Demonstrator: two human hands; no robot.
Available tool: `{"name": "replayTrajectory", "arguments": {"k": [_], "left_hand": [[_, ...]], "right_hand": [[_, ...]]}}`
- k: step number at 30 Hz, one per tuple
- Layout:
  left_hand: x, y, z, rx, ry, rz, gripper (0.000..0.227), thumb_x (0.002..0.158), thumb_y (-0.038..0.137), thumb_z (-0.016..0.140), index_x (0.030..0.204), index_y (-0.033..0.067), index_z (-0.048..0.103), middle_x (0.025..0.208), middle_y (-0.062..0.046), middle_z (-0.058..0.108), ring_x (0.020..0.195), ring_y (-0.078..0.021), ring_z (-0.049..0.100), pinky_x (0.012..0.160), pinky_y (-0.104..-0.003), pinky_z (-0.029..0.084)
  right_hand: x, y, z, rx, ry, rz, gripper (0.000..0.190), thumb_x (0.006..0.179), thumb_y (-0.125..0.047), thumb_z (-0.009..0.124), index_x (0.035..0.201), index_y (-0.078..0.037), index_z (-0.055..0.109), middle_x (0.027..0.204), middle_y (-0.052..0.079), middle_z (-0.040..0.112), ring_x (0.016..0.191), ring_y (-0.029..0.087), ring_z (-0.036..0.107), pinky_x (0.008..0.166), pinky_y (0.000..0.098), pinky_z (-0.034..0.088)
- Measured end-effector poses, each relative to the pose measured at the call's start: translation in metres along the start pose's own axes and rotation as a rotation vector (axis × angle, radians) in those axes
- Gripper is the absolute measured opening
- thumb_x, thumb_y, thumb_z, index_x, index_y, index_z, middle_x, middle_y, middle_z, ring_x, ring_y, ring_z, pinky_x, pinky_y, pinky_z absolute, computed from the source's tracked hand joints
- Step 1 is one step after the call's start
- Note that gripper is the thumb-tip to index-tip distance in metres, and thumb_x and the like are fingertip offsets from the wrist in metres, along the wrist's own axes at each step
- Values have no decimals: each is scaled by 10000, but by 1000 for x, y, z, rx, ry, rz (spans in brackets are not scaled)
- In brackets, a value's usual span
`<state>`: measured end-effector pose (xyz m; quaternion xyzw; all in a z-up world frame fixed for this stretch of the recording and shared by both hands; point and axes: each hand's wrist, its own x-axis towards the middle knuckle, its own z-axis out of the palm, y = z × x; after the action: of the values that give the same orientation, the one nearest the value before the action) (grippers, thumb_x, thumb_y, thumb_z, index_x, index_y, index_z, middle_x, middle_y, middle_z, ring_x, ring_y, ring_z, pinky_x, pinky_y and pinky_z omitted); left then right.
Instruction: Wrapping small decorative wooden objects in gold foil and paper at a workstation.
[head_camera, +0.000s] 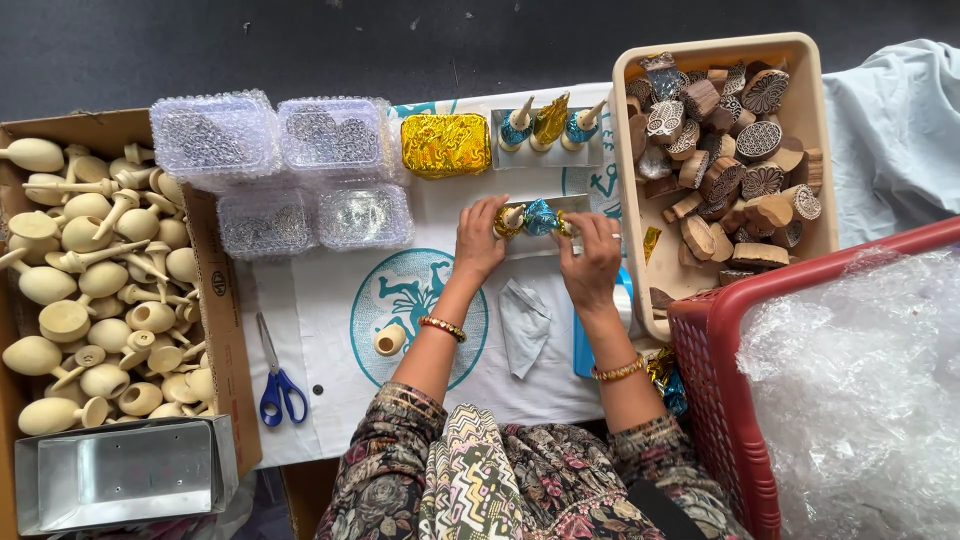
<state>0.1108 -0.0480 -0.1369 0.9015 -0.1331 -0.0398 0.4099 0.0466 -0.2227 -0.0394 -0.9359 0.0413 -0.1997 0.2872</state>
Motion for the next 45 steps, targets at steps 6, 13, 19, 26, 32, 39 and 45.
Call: {"name": "replayTrajectory", "arguments": {"k": [6, 13, 19, 26, 32, 39, 45], "left_hand": [[-16, -18, 9, -53, 87, -192, 794, 684, 6, 764, 1416, 190, 520, 1326, -119, 547, 1264, -355, 511, 1093, -421, 437], [-21, -57, 47, -114, -103, -571, 767, 728, 70, 797, 1418, 211, 491, 1204, -119, 592, 1063, -322, 656, 914, -428, 536], [-14, -53, 46, -128, -24, -537, 663, 770, 35, 744, 1383, 208, 560, 1137, -75, 649, 1032, -281, 668, 894, -410, 538], [-2, -52, 46, -96, -23, -529, 648, 804, 25, 712, 1400, 224, 553, 1137, -67, 644, 1027, -260, 663, 895, -396, 535], [0, -51, 49, -101, -39, -551, 632, 802, 29, 711, 1383, 231, 567, 1114, -54, 655, 1022, -251, 666, 893, -391, 537], [14, -55, 65, -116, -32, -562, 555, 827, 62, 725, 1344, 229, 611, 1076, -42, 670, 990, -249, 670, 877, -403, 538], [26, -46, 71, -157, -21, -558, 576, 812, 61, 745, 1347, 214, 596, 1038, -62, 675, 957, -253, 671, 867, -403, 537]], "right_hand": [[-32, 32, 9, 180, 103, 272, 339, 851, 60, 730, 1131, -114, 652, 1136, 64, 623, 959, 207, 631, 805, 319, 562], [-3, 61, 37, -103, -135, 244, 705, 623, -84, 900, 1269, -155, 627, 1232, 114, 628, 1107, 357, 616, 900, 472, 521], [14, 62, 45, -12, -236, 394, 482, 729, -103, 872, 1172, -179, 699, 1104, 82, 707, 1023, 314, 698, 881, 418, 559], [11, 74, 53, 63, -148, 365, 508, 734, -80, 867, 1201, -150, 680, 1189, 86, 699, 1037, 304, 711, 871, 414, 563], [2, 75, 45, -109, -194, 421, 892, 663, -55, 907, 1446, -135, 487, 1358, 182, 586, 1210, 398, 583, 1002, 469, 472], [11, 101, 56, -55, -354, 616, 1053, 661, -62, 898, 1553, -179, 353, 1432, 177, 568, 1309, 389, 551, 1080, 463, 451], [21, 129, 72, 11, -295, 561, 986, 695, 36, 787, 1558, -181, 363, 1411, 194, 574, 1286, 407, 561, 1081, 441, 459]]}}
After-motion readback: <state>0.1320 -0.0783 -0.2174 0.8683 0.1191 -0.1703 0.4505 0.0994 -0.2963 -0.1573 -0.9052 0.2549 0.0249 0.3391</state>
